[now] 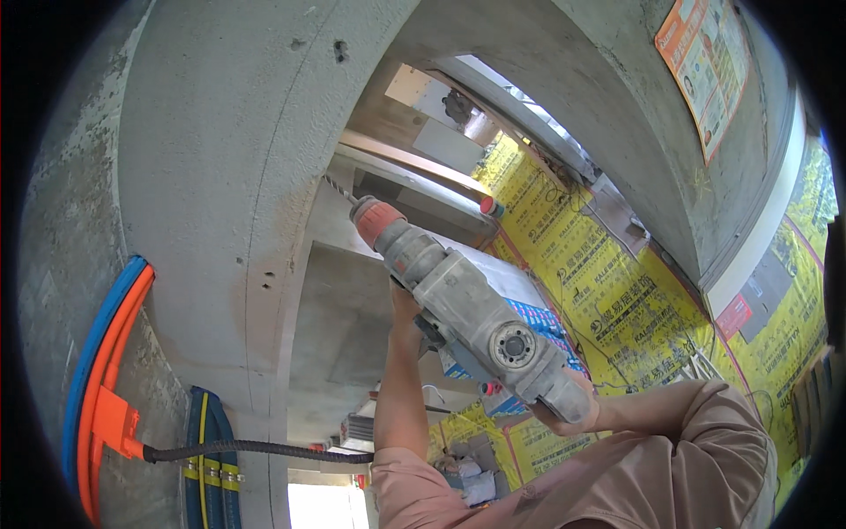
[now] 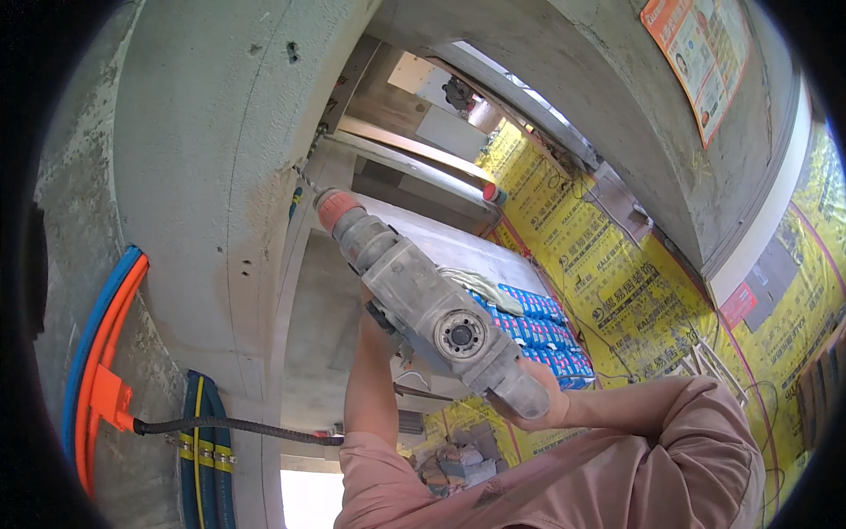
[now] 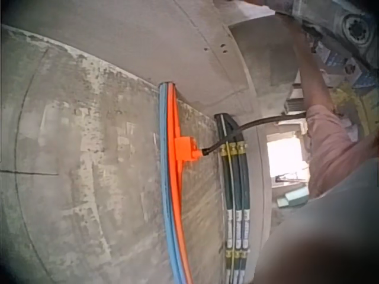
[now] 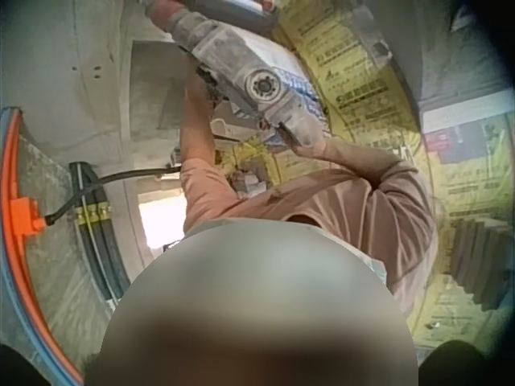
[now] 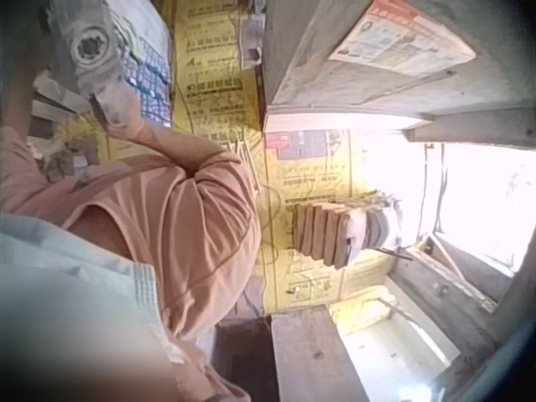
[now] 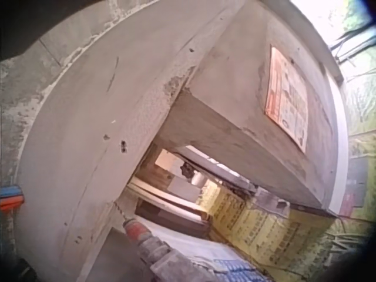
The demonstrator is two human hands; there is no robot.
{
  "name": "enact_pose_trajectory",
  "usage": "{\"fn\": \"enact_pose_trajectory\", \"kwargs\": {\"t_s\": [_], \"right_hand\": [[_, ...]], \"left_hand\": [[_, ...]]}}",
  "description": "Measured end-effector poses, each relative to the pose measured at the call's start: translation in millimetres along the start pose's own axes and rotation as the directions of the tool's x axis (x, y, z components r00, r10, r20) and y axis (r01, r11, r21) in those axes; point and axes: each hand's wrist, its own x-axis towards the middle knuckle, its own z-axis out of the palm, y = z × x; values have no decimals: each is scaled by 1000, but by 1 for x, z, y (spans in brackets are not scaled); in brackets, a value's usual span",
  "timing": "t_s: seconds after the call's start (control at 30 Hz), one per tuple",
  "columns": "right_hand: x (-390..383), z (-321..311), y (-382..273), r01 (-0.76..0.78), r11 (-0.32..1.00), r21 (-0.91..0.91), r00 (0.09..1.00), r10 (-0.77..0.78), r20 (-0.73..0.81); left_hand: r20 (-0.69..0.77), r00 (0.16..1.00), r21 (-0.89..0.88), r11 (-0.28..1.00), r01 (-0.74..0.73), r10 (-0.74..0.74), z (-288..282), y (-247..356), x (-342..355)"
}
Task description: Using a wall chaser to cut grooves and a rotary hammer to drill holes in a concrete wall for renovation.
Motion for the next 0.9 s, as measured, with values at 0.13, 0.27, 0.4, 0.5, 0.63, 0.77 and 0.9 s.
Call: {"fn": "enact_pose_trajectory", "kwargs": {"t_s": [0.13, 0.27, 0.4, 0.5, 0.63, 0.77, 0.9], "right_hand": [[28, 8, -14, 53, 997, -54, 996, -57, -69], [35, 21, -19, -12, 985, 173, 999, 20, -43], [36, 27, -13, -62, 978, 200, 997, 69, -29], [40, 37, -3, -202, 947, 250, 979, 201, 31], [66, 35, -27, -388, 670, 633, 885, 463, 51], [84, 30, -21, -232, 732, 641, 943, 331, -36], [116, 12, -27, -288, 711, 641, 895, 437, -83]], "left_hand": [[-20, 999, 96, 995, 35, -34, -18, 11, 15], [-75, 997, -114, 994, -2, -6, -21, 26, 19], [-68, 994, -112, 991, 76, -84, -2, 51, 20], [-102, 961, -323, 922, 213, -258, 3, 56, 27], [17, 982, -273, 944, 183, -186, -20, 49, 43], [32, 999, 142, 989, -43, 39, -21, 59, 51], [34, 969, 391, 890, -237, 243, -4, 77, 54]]}}
